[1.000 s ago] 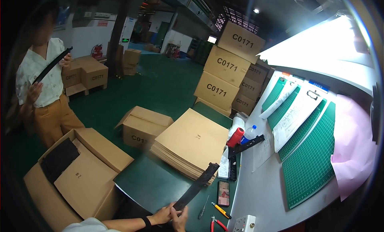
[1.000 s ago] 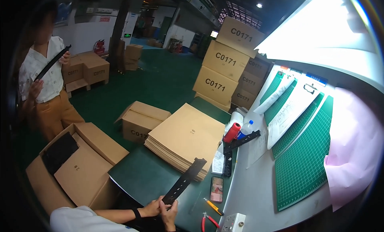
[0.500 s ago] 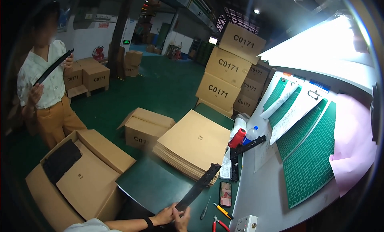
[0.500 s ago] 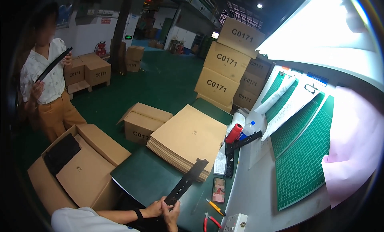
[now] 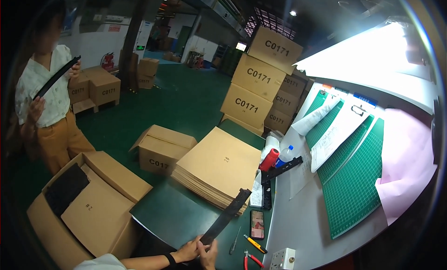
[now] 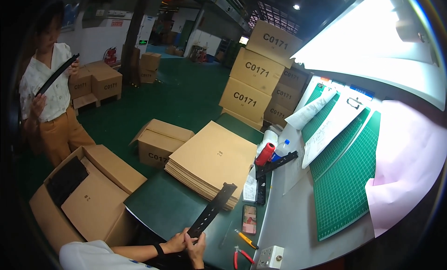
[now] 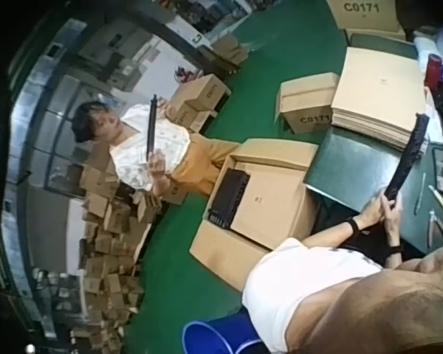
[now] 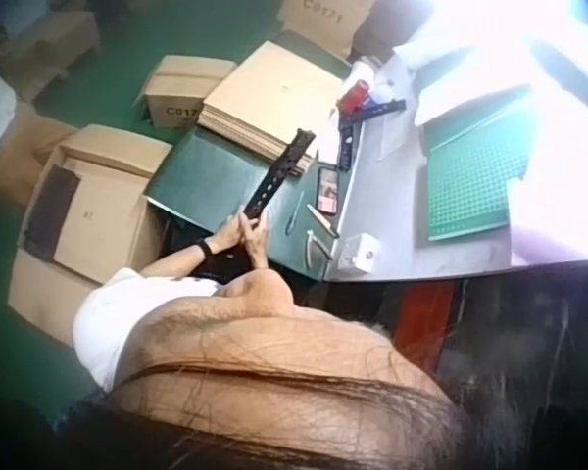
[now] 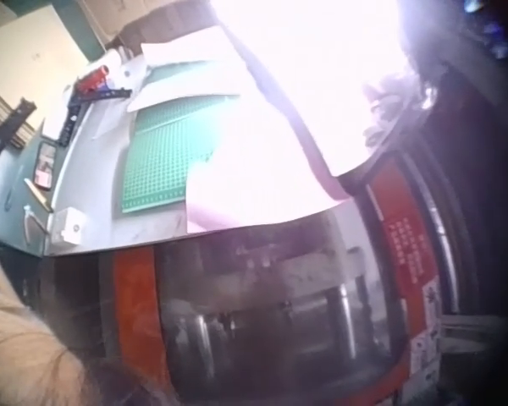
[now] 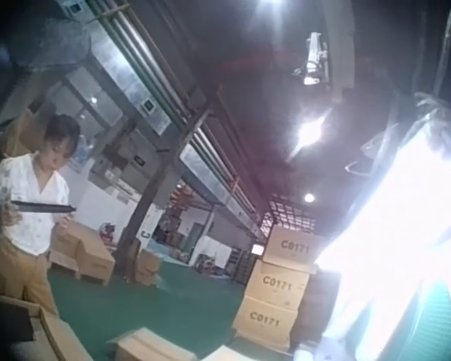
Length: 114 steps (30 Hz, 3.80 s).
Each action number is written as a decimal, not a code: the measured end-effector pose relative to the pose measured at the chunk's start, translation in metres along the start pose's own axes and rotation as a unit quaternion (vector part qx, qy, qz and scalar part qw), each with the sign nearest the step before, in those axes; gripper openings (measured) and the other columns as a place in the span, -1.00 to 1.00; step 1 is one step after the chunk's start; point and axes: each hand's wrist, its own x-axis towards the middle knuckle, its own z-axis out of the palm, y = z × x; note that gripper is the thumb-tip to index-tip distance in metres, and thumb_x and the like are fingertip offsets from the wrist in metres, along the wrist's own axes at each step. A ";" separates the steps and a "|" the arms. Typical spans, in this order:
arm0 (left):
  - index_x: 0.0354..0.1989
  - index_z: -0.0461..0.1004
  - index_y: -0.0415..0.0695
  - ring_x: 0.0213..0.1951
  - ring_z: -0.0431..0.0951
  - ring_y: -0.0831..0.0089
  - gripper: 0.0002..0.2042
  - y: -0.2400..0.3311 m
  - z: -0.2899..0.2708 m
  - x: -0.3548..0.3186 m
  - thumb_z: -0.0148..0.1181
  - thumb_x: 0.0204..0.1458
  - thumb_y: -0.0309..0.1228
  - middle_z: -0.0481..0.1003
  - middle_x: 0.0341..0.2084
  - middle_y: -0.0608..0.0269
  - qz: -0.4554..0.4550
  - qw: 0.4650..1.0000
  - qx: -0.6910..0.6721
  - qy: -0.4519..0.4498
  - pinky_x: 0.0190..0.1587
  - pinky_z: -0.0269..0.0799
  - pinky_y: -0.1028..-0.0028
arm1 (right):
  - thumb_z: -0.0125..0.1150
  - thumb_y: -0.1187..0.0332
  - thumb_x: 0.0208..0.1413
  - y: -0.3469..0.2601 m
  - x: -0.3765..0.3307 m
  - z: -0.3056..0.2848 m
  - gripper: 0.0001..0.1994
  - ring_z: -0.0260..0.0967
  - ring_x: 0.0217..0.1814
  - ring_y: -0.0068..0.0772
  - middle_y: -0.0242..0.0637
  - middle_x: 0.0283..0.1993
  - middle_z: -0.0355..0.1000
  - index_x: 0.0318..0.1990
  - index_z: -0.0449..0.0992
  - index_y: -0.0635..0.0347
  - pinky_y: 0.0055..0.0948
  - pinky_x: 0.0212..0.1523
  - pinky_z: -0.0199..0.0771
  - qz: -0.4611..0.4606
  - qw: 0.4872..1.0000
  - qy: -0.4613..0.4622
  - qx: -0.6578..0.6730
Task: The person opens the door of an injection molding machine to retrieve molded parts, trims excess material from the parts using pliers, and places them into a cardboard box.
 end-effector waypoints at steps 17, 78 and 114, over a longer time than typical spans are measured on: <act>0.31 0.04 -0.20 -0.13 0.59 0.10 -0.48 -0.028 0.024 -0.011 0.00 0.21 -0.35 0.57 -0.18 0.04 -0.036 0.995 -0.094 0.023 -0.11 0.48 0.31 | 0.37 -0.04 -0.04 0.036 -0.005 -0.002 -0.13 0.34 0.07 -0.08 0.12 0.10 0.36 0.27 0.17 0.44 -0.21 0.10 0.32 0.103 0.992 -0.006 -0.077; 0.09 0.15 -0.19 -0.04 0.52 0.20 -0.45 0.088 -0.080 -0.086 0.18 0.10 -0.09 0.48 -0.11 -0.06 -0.320 0.659 -0.631 -0.255 0.07 0.45 0.26 | -0.37 -0.09 0.34 -0.090 0.025 -0.011 -0.41 0.43 0.02 -0.16 -0.08 0.03 0.41 0.11 0.32 0.29 -0.18 0.09 0.42 0.226 0.843 -0.052 0.485; -0.28 0.50 -0.19 -0.42 0.37 0.64 -0.47 0.081 -0.061 -0.085 -0.19 0.27 0.07 0.45 -0.47 0.40 -0.425 0.800 -0.420 -0.050 -0.30 0.30 0.63 | -0.12 0.13 0.31 -0.084 0.020 0.018 -0.48 0.33 0.06 -0.34 -0.12 0.11 0.28 0.28 0.11 0.29 -0.35 0.05 0.38 0.101 0.945 0.016 0.312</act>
